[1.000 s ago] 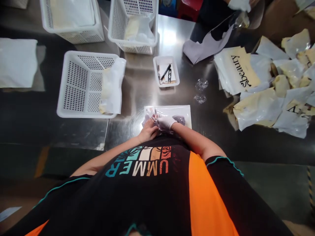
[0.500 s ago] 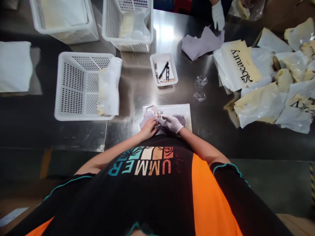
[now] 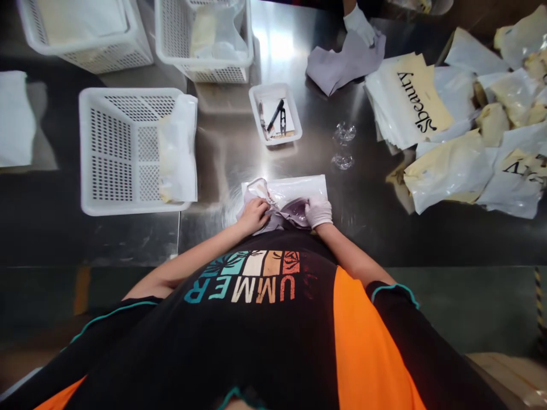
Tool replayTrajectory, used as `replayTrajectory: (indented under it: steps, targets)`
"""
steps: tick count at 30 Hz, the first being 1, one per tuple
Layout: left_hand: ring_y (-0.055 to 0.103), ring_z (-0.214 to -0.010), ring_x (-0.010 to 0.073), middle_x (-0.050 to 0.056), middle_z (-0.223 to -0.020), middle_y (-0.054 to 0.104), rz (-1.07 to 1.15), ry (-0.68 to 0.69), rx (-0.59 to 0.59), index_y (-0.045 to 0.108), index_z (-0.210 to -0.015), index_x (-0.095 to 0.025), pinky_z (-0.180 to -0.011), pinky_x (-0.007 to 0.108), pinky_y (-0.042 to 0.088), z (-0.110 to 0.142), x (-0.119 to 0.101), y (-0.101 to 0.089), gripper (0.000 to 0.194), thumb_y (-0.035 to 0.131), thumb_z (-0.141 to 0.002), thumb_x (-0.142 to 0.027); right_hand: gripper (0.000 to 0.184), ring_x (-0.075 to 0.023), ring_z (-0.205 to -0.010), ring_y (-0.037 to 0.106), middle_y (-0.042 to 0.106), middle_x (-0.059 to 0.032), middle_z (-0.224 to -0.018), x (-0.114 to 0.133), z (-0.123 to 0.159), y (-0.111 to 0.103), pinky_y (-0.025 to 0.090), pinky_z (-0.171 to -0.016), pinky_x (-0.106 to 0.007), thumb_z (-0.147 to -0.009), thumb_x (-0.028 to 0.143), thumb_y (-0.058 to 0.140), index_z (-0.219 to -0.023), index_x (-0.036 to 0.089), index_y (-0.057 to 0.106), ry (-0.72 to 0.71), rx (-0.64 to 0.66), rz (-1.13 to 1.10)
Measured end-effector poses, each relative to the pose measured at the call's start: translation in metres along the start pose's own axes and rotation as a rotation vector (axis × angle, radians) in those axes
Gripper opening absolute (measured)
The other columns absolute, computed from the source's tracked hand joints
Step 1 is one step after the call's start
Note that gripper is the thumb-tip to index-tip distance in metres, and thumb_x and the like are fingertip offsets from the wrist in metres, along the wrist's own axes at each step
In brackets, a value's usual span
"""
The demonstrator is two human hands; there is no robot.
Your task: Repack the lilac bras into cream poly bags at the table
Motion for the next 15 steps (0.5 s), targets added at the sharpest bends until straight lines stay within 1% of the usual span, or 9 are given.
replayTrajectory:
  steps: [1, 3, 4, 6, 8, 9, 11, 13, 15]
  targets:
    - [0.062, -0.125, 0.0345, 0.017, -0.13, 0.069, -0.002, 0.009, 0.002, 0.071, -0.107, -0.022, -0.112, 0.055, 0.052, 0.001, 0.0, 0.0, 0.016, 0.064, -0.094, -0.026, 0.038, -0.0287, -0.107, 0.066, 0.075, -0.0189, -0.119, 0.004, 0.001, 0.0, 0.051, -0.098, -0.036, -0.108, 0.029, 0.045, -0.12, 0.011, 0.077, -0.031, 0.044, 0.016]
    - [0.058, -0.136, 0.0369, 0.018, -0.14, 0.068, 0.004, 0.033, 0.015, 0.072, -0.107, -0.021, -0.118, 0.058, 0.049, -0.001, -0.001, 0.002, 0.017, 0.065, -0.092, -0.027, 0.047, -0.028, -0.107, 0.065, 0.075, -0.0195, -0.121, 0.013, 0.001, 0.0, 0.049, -0.098, -0.035, -0.112, 0.026, 0.034, -0.126, 0.01, 0.076, -0.102, 0.077, 0.027]
    - [0.055, -0.142, 0.0382, 0.019, -0.146, 0.066, 0.01, 0.046, 0.025, 0.072, -0.107, -0.021, -0.12, 0.06, 0.047, -0.004, -0.002, 0.004, 0.018, 0.065, -0.092, -0.027, 0.049, -0.0284, -0.108, 0.065, 0.074, -0.0208, -0.124, 0.018, 0.001, 0.001, 0.049, -0.098, -0.035, -0.113, 0.025, 0.031, -0.13, 0.009, 0.074, -0.125, 0.08, 0.034]
    - [0.052, -0.148, 0.0398, 0.02, -0.151, 0.065, 0.022, 0.06, 0.044, 0.073, -0.109, -0.021, -0.122, 0.063, 0.045, -0.011, -0.004, 0.007, 0.02, 0.064, -0.092, -0.028, 0.05, -0.0299, -0.114, 0.065, 0.071, -0.0238, -0.134, 0.028, -0.001, 0.003, 0.05, -0.1, -0.036, -0.112, 0.022, 0.032, -0.141, 0.007, 0.07, -0.163, 0.088, 0.043]
    - [0.055, -0.145, 0.0396, 0.021, -0.147, 0.067, 0.032, 0.062, 0.054, 0.072, -0.111, -0.021, -0.121, 0.064, 0.046, -0.018, -0.006, 0.01, 0.021, 0.062, -0.094, -0.028, 0.051, -0.0312, -0.123, 0.065, 0.066, -0.0257, -0.146, 0.035, -0.005, 0.007, 0.051, -0.105, -0.036, -0.109, 0.019, 0.04, -0.153, 0.005, 0.061, -0.225, 0.114, 0.007]
    - [0.057, -0.143, 0.0389, 0.022, -0.145, 0.069, 0.036, 0.063, 0.055, 0.072, -0.112, -0.021, -0.121, 0.063, 0.047, -0.022, -0.006, 0.011, 0.022, 0.061, -0.095, -0.029, 0.054, -0.0316, -0.129, 0.063, 0.063, -0.026, -0.151, 0.037, -0.007, 0.008, 0.051, -0.111, -0.037, -0.106, 0.017, 0.044, -0.157, 0.004, 0.058, -0.261, 0.126, -0.036]
    - [0.061, -0.139, 0.0366, 0.021, -0.142, 0.07, 0.051, 0.074, 0.053, 0.071, -0.114, -0.02, -0.12, 0.06, 0.048, -0.025, -0.005, 0.011, 0.023, 0.058, -0.098, -0.03, 0.058, -0.0309, -0.139, 0.06, 0.062, -0.0239, -0.155, 0.037, -0.012, 0.009, 0.046, -0.123, -0.04, -0.104, 0.015, 0.047, -0.161, 0.004, 0.055, -0.3, 0.114, -0.175]
    - [0.064, -0.132, 0.0342, 0.019, -0.138, 0.072, 0.07, 0.088, 0.052, 0.07, -0.117, -0.021, -0.119, 0.056, 0.049, -0.025, -0.002, 0.01, 0.024, 0.056, -0.101, -0.032, 0.058, -0.0298, -0.144, 0.058, 0.065, -0.02, -0.152, 0.032, -0.015, 0.008, 0.041, -0.13, -0.042, -0.104, 0.018, 0.048, -0.161, 0.006, 0.055, -0.269, 0.067, -0.338]
    - [0.067, -0.125, 0.033, 0.018, -0.13, 0.075, 0.073, 0.09, 0.058, 0.069, -0.116, -0.02, -0.117, 0.054, 0.05, -0.022, 0.003, 0.011, 0.024, 0.053, -0.104, -0.034, 0.06, -0.0304, -0.144, 0.058, 0.066, -0.0178, -0.15, 0.023, -0.015, 0.007, 0.041, -0.131, -0.045, -0.104, 0.023, 0.049, -0.162, 0.008, 0.054, -0.185, 0.023, -0.454]
Point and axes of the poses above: each hand's wrist, its own z-axis away from the middle knuckle, its own y-axis out of the palm, x = y × z, the point moved 3 cm from there along -z, towards the middle knuckle
